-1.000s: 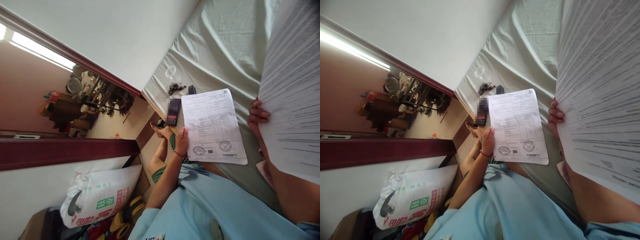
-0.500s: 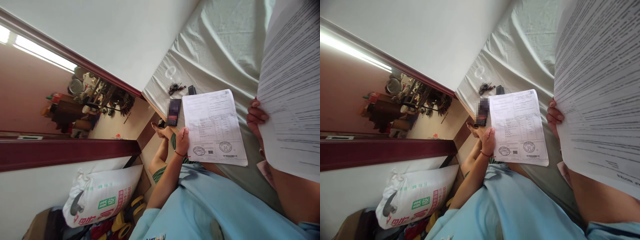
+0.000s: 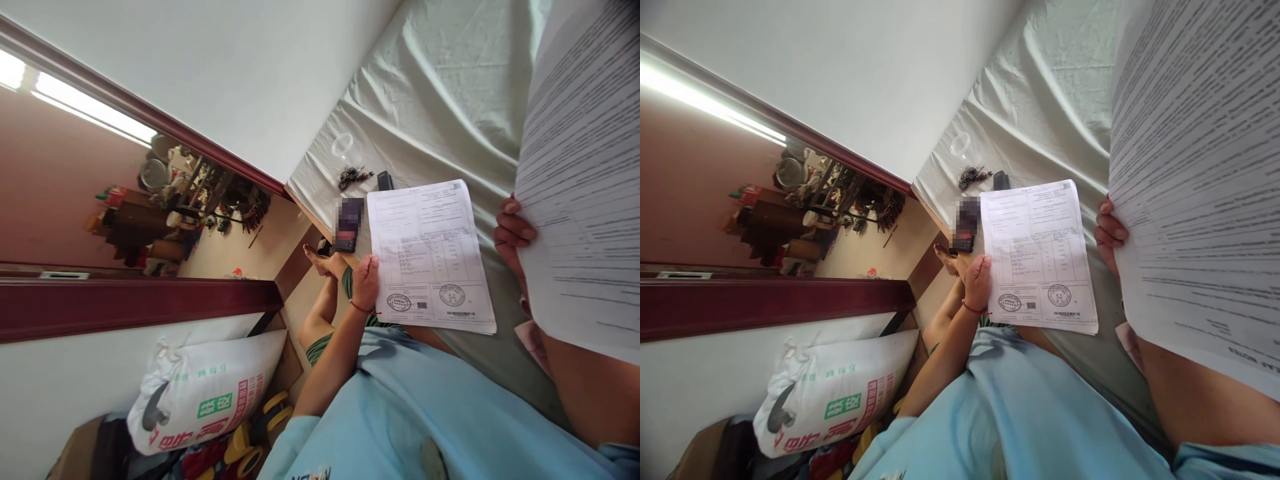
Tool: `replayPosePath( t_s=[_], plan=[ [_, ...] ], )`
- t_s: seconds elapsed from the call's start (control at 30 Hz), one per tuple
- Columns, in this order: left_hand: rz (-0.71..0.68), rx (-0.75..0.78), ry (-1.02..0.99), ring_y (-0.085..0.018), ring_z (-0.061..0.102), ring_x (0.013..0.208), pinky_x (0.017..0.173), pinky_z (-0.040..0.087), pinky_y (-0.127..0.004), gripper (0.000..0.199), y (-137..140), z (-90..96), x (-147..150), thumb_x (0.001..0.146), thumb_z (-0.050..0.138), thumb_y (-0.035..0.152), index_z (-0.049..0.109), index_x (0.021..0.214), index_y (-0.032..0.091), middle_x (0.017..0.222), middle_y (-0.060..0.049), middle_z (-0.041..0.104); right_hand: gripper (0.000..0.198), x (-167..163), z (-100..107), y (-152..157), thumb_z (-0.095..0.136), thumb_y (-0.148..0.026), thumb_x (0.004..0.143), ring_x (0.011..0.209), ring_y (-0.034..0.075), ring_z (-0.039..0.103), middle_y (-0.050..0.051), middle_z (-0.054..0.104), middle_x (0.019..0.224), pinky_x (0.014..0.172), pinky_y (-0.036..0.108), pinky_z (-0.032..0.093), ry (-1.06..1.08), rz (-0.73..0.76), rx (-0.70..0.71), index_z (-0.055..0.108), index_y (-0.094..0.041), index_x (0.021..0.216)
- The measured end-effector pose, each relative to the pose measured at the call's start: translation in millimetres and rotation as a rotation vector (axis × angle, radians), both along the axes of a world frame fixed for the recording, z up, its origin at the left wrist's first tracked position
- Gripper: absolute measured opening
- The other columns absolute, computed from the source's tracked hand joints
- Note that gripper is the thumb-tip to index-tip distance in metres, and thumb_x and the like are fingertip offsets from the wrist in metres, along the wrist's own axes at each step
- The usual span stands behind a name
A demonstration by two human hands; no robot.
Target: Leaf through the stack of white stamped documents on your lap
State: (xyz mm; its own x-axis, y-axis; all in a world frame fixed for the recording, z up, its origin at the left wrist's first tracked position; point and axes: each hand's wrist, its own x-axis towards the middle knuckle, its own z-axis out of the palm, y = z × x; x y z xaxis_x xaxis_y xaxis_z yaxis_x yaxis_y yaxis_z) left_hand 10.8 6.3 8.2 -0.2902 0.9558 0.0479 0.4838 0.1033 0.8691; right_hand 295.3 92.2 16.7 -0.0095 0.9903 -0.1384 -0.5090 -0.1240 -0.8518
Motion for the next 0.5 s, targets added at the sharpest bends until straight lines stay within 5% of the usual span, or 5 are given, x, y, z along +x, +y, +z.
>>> replayPosePath(
  t_s=[0.5],
  plan=[
    [-0.004, -0.017, 0.033, -0.013, 0.044, 0.064, 0.063, 0.036, -0.029, 0.046, 0, -1.9, -2, 0.096, 0.054, 0.059, 0.052, 0.073, 0.020, 0.066, 0.002, 0.050, 0.015, 3, -13, 1, 0.051, -0.040, 0.087, 0.064, 0.016, -0.001, -0.001, 0.032, 0.079, 0.050, 0.029, -0.002, 0.125, 0.041, 0.040, 0.052, -0.026, 0.080]
  ],
)
